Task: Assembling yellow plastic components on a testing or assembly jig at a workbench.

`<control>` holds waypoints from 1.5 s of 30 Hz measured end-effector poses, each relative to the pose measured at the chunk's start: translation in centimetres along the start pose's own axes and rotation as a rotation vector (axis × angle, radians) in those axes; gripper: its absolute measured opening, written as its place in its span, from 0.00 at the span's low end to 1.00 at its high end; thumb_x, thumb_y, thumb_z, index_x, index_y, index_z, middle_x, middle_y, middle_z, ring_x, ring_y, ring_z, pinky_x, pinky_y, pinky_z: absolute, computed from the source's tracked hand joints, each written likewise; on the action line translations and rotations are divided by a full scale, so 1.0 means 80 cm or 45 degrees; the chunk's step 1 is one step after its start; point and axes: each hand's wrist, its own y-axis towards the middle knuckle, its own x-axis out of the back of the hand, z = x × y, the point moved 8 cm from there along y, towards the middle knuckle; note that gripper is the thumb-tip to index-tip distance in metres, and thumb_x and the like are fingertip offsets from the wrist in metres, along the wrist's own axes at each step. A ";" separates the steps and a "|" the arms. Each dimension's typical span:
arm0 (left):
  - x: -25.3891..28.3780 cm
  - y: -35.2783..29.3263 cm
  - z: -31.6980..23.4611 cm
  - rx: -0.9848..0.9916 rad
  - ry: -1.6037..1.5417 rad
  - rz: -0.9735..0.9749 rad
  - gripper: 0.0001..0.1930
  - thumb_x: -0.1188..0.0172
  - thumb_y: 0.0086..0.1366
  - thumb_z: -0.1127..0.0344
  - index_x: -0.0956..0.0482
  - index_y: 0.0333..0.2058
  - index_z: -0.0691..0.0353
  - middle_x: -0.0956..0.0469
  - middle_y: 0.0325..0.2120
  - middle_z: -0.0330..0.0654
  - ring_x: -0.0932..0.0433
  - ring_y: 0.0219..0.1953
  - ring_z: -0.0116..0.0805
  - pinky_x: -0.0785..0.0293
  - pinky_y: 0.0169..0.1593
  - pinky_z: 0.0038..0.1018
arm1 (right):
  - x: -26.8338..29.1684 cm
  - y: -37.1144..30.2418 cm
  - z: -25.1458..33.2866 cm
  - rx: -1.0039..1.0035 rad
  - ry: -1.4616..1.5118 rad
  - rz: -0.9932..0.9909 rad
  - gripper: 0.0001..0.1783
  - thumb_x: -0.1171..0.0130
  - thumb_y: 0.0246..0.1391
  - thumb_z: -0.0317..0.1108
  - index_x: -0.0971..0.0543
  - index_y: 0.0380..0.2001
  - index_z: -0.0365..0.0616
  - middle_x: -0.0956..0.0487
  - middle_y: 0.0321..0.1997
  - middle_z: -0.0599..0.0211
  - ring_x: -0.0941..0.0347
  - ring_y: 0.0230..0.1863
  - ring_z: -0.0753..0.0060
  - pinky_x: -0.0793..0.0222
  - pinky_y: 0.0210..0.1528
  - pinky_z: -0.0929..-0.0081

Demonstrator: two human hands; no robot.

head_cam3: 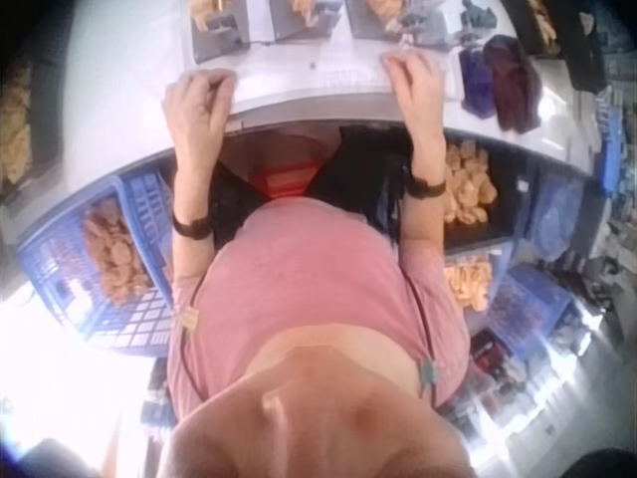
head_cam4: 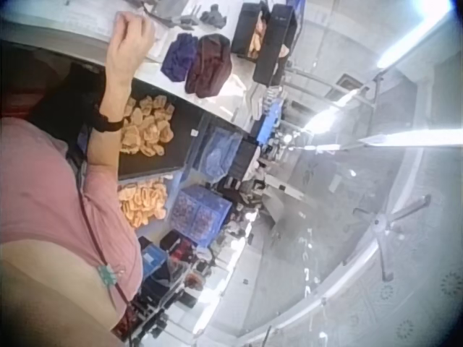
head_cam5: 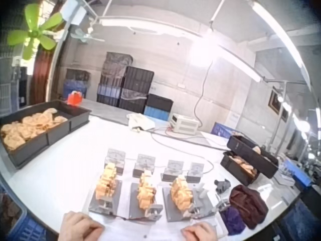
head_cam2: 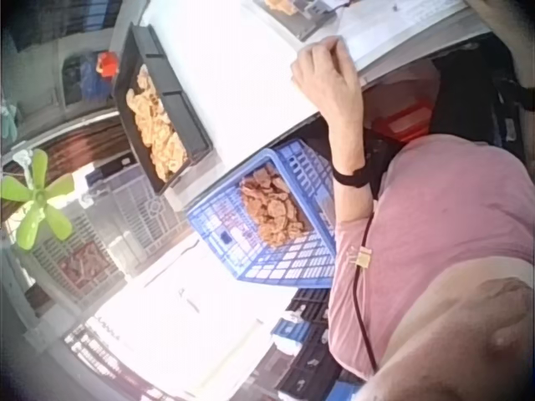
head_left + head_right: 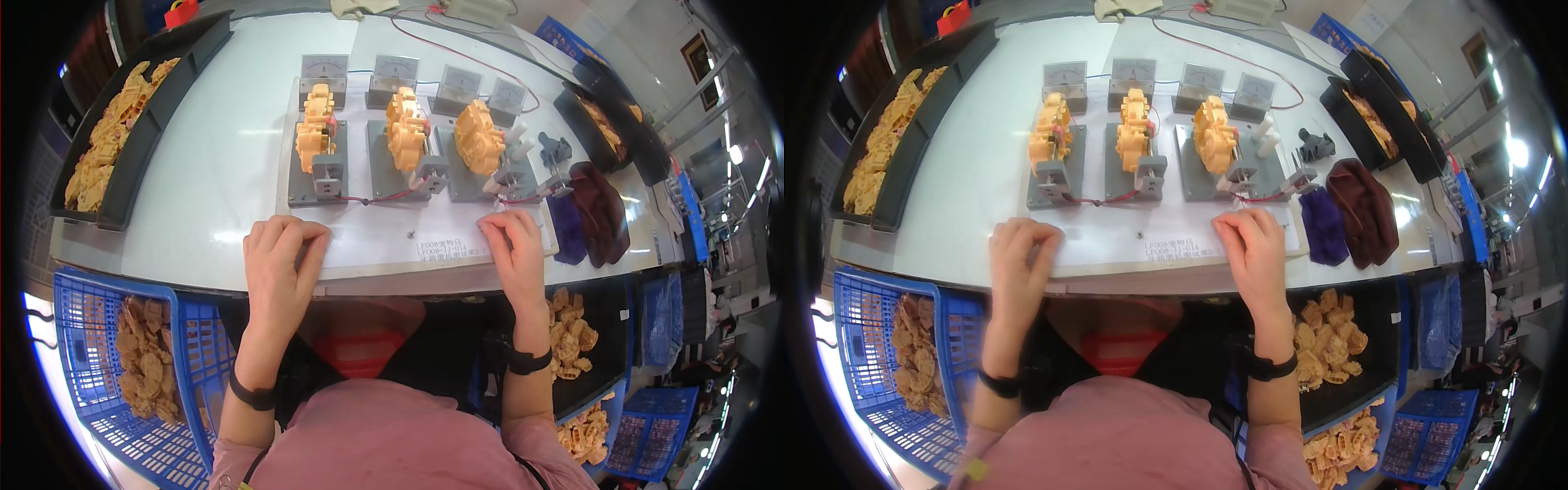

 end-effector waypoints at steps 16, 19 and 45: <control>0.002 0.000 0.008 0.003 -0.018 -0.007 0.03 0.36 0.61 0.68 0.18 0.34 0.56 0.24 0.32 0.37 0.28 0.39 0.40 0.36 0.46 0.34 | 0.005 -0.006 0.015 -0.088 0.104 -0.084 0.05 0.40 0.58 0.26 0.20 0.38 0.40 0.23 0.37 0.62 0.27 0.40 0.61 0.33 0.48 0.69; 0.004 0.000 0.004 -0.008 -0.011 0.000 0.03 0.36 0.62 0.67 0.18 0.34 0.56 0.24 0.32 0.37 0.28 0.40 0.40 0.37 0.46 0.34 | 0.014 -0.005 0.037 -0.118 0.216 -0.138 0.05 0.41 0.59 0.24 0.20 0.39 0.38 0.22 0.39 0.62 0.26 0.42 0.64 0.32 0.49 0.72; -0.010 -0.002 0.012 0.236 0.033 0.124 0.02 0.40 0.64 0.74 0.21 0.36 0.64 0.25 0.34 0.42 0.28 0.40 0.39 0.32 0.46 0.30 | -0.076 0.031 0.114 0.335 0.812 -0.270 0.09 0.34 0.51 0.26 0.21 0.36 0.45 0.20 0.30 0.68 0.26 0.28 0.63 0.31 0.32 0.69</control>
